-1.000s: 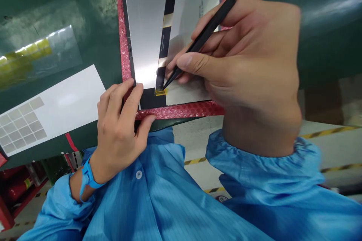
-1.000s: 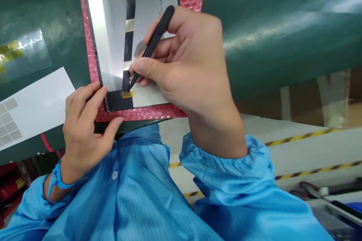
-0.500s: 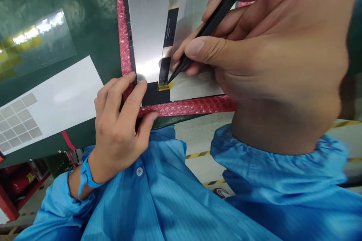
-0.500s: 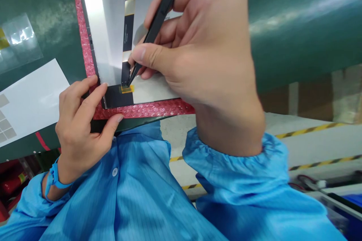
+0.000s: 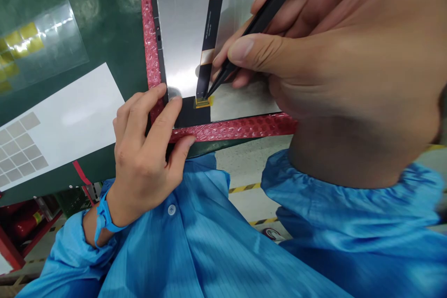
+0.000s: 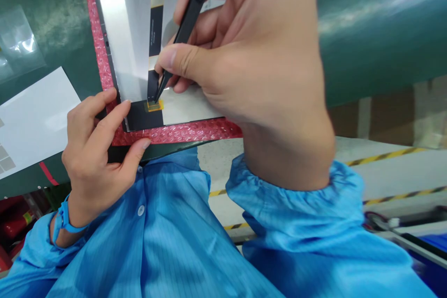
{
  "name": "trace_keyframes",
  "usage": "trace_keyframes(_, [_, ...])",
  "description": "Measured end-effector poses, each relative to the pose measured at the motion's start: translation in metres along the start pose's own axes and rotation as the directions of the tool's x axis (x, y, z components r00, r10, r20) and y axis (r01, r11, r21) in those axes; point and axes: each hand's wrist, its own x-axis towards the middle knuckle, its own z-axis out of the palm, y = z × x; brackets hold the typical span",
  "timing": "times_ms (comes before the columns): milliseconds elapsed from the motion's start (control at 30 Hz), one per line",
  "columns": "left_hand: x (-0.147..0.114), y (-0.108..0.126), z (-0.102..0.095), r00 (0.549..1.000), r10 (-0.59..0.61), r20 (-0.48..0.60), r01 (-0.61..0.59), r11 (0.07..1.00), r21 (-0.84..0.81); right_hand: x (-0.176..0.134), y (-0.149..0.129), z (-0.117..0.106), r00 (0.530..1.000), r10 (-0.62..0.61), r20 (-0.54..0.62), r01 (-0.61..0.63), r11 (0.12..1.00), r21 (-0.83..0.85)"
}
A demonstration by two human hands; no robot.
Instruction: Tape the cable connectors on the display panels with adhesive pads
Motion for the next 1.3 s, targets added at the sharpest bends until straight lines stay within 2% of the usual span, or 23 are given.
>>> trace_keyframes(267, [0.000,0.001,-0.001,1.000,0.008,-0.007,-0.008,1.000,-0.010,0.000,0.002,-0.004,1.000,0.000,0.019,0.000,1.000,-0.002])
trace_keyframes(467, [0.000,0.002,-0.003,0.999,-0.016,0.042,0.014,0.999,0.037,-0.001,0.004,-0.003,1.000,-0.015,0.012,0.015,0.999,-0.034])
trace_keyframes(667, [0.000,0.002,-0.004,0.998,0.041,0.049,-0.044,0.997,0.070,-0.001,0.000,-0.001,1.000,-0.009,0.000,0.009,0.998,-0.058])
trace_keyframes(933, [0.004,0.003,-0.004,0.995,0.035,0.093,-0.040,0.998,0.043,0.000,0.001,-0.002,1.000,-0.017,0.014,0.018,0.999,-0.033])
trace_keyframes(1133, [0.006,0.005,0.000,0.995,0.015,0.096,-0.025,0.994,0.102,-0.004,0.004,-0.004,0.999,-0.045,0.001,0.045,0.996,-0.076])
trace_keyframes(1300, [0.007,0.008,-0.003,0.989,0.001,0.148,-0.021,0.991,0.136,-0.009,0.013,-0.003,0.985,-0.137,-0.105,0.141,0.989,0.037])
